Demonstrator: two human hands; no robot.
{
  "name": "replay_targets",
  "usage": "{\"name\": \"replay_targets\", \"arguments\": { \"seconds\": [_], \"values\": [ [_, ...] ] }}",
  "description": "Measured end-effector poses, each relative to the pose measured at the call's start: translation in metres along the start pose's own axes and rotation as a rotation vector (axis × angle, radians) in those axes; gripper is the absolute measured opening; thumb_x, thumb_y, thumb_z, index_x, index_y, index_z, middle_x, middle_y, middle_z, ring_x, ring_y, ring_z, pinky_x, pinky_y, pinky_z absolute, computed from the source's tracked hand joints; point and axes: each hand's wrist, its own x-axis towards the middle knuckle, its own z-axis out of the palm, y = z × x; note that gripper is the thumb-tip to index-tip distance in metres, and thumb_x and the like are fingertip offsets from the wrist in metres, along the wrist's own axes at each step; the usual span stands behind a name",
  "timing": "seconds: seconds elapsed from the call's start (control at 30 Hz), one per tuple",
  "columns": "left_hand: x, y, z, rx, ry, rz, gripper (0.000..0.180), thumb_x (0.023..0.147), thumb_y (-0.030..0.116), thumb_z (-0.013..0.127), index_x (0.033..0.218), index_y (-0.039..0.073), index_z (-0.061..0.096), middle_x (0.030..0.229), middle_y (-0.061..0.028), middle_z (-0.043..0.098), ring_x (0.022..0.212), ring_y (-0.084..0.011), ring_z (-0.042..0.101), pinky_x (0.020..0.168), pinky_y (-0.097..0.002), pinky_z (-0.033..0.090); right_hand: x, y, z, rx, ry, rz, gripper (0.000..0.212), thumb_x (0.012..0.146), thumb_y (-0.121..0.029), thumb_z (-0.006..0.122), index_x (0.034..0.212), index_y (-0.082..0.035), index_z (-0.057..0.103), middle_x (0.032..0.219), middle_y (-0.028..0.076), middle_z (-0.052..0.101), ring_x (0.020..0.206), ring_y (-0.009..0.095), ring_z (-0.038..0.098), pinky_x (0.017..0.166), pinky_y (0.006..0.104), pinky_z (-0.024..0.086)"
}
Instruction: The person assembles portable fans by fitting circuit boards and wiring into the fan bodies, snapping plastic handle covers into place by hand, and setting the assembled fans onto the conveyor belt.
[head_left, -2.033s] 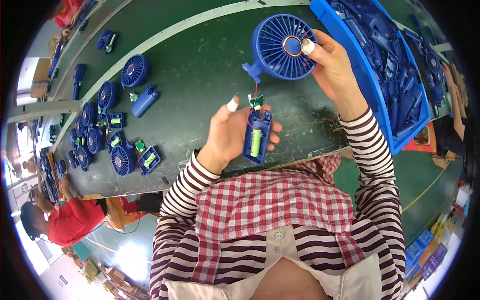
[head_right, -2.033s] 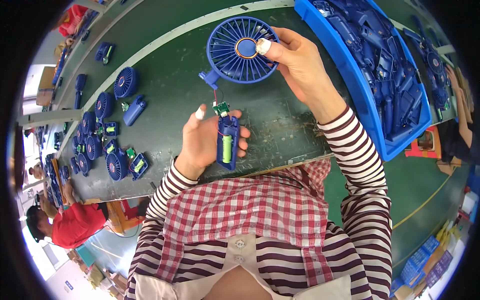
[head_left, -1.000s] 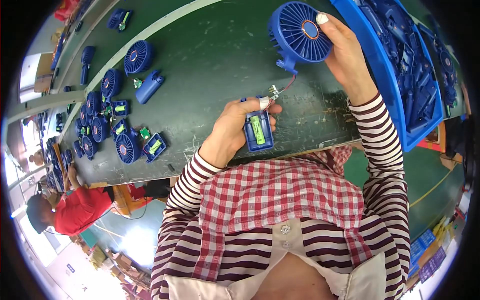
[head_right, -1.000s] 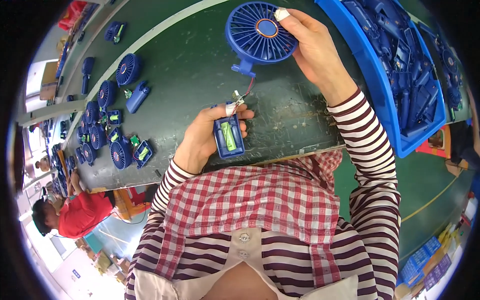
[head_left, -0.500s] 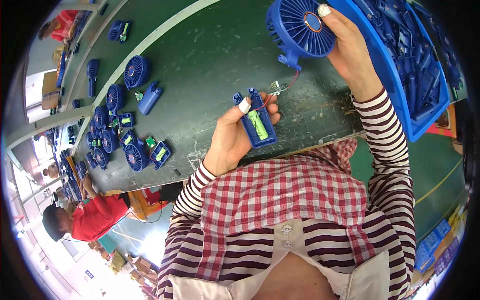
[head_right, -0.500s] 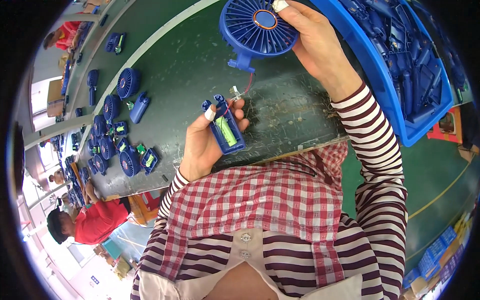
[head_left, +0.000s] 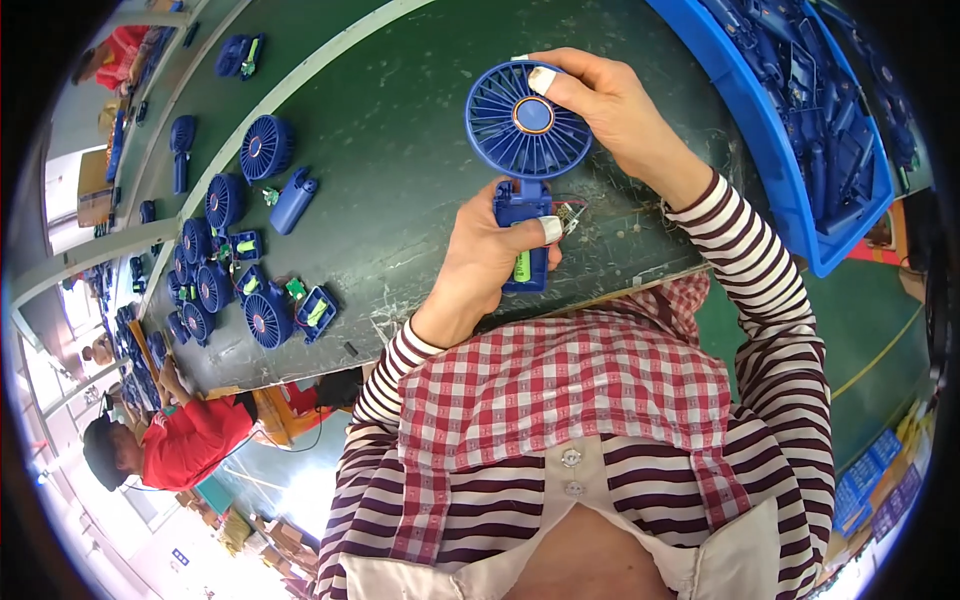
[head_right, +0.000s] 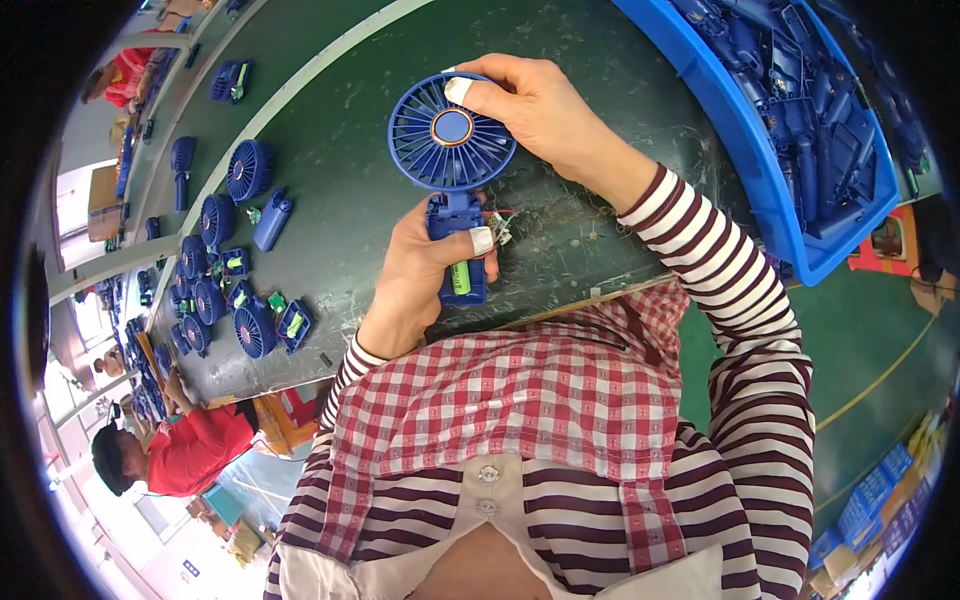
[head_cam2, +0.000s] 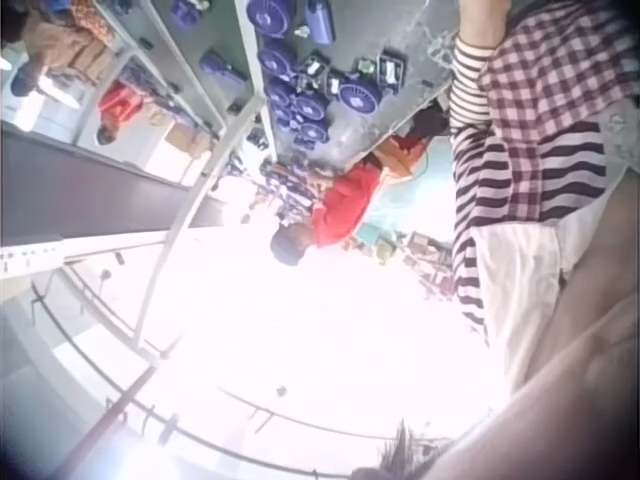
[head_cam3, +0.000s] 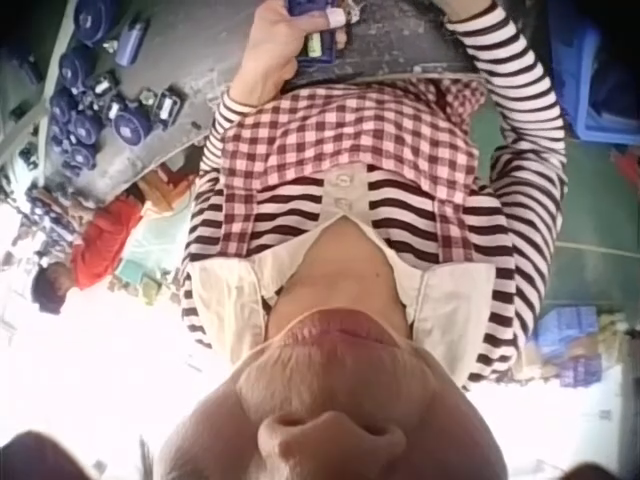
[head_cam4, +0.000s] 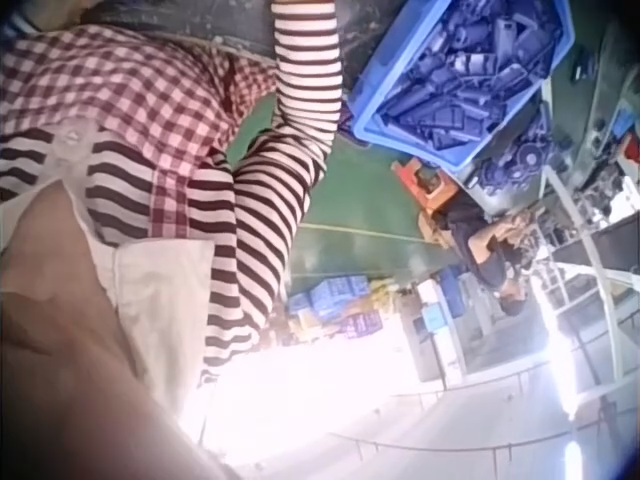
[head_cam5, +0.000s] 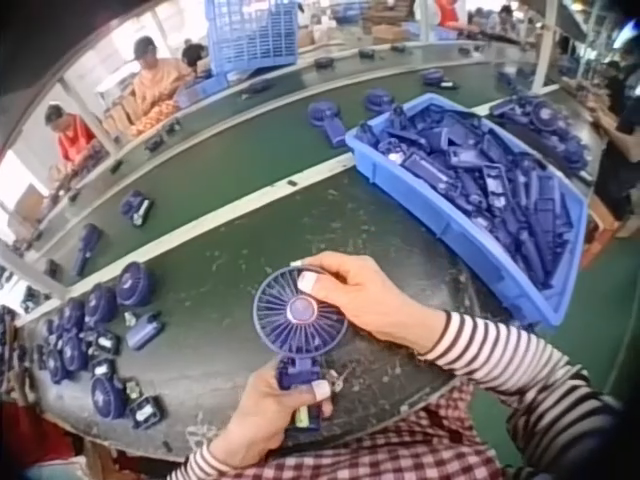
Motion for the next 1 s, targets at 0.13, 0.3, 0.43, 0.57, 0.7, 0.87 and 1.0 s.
{"name": "replay_targets", "arguments": {
  "seconds": [0.13,0.3,0.43,0.57,0.7,0.87,1.0],
  "values": [
    [-0.001,0.003,0.001,-0.015,-0.033,0.064,0.032,0.077,0.004,0.060,0.106,-0.003,0.051,0.079,-0.0126,0.060,0.059,-0.0195,0.060,0.056,-0.0319,0.052,0.003,0.006,0.003,0.072,0.011,0.069,0.029,0.089,-0.016,0.055,0.113,0.001,0.056,0.096,0.001,0.061,0.089,0.006,0.055,0.078,0.0200,0.045],
    [0.002,0.009,0.003,0.007,0.080,0.122,0.023,0.085,0.016,0.060,0.094,-0.005,0.056,0.076,-0.0110,0.061,0.058,-0.0178,0.061,0.052,-0.0279,0.051,0.003,0.010,0.002,0.091,0.027,0.036,0.029,0.089,-0.017,0.055,0.112,0.001,0.057,0.096,0.001,0.061,0.088,0.006,0.055,0.077,0.0202,0.045],
    [0.011,0.001,-0.003,0.183,0.110,0.274,0.024,0.086,0.019,0.060,0.089,-0.005,0.056,0.070,-0.0094,0.061,0.054,-0.0156,0.060,0.048,-0.0259,0.050,0.007,0.005,0.003,-0.008,0.031,-0.025,0.030,0.089,-0.018,0.055,0.112,0.002,0.057,0.096,0.001,0.061,0.088,0.006,0.055,0.077,0.0203,0.045],
    [0.008,0.012,-0.008,-0.021,0.131,0.124,0.026,0.087,0.023,0.059,0.089,-0.003,0.056,0.068,-0.0094,0.061,0.052,-0.0155,0.060,0.046,-0.0248,0.049,0.010,0.005,0.005,-0.569,0.164,-0.493,0.033,0.085,-0.016,0.059,0.111,0.002,0.055,0.105,0.011,0.059,0.096,0.020,0.057,0.082,0.0272,0.044],
    [0.017,0.016,-0.022,-0.082,0.112,0.077,0.028,0.090,0.024,0.054,0.089,-0.004,0.056,0.070,-0.0108,0.061,0.051,-0.0164,0.059,0.045,-0.0256,0.049,-0.022,-0.005,0.000,-0.908,-0.081,-0.823,0.037,0.072,-0.010,0.063,0.108,-0.003,0.057,0.104,0.012,0.057,0.094,0.028,0.055,0.082,0.0384,0.043],
    [0.013,0.015,-0.027,-0.058,0.065,0.033,0.029,0.090,0.024,0.053,0.091,-0.004,0.056,0.072,-0.0102,0.061,0.051,-0.0153,0.059,0.045,-0.0248,0.050,-0.037,-0.016,0.009,-1.024,-0.259,-0.805,0.029,0.067,-0.006,0.065,0.096,-0.005,0.060,0.093,0.007,0.057,0.085,0.023,0.054,0.078,0.0374,0.041],
    [0.012,0.015,-0.027,-0.071,0.046,-0.023,0.030,0.090,0.026,0.054,0.093,-0.004,0.055,0.072,-0.0108,0.061,0.051,-0.0156,0.059,0.045,-0.0251,0.050,-0.036,-0.015,0.007,-1.078,-0.335,-0.849,0.019,0.066,-0.007,0.065,0.084,-0.005,0.060,0.087,0.004,0.056,0.081,0.021,0.053,0.077,0.0367,0.041]
  ]
}}
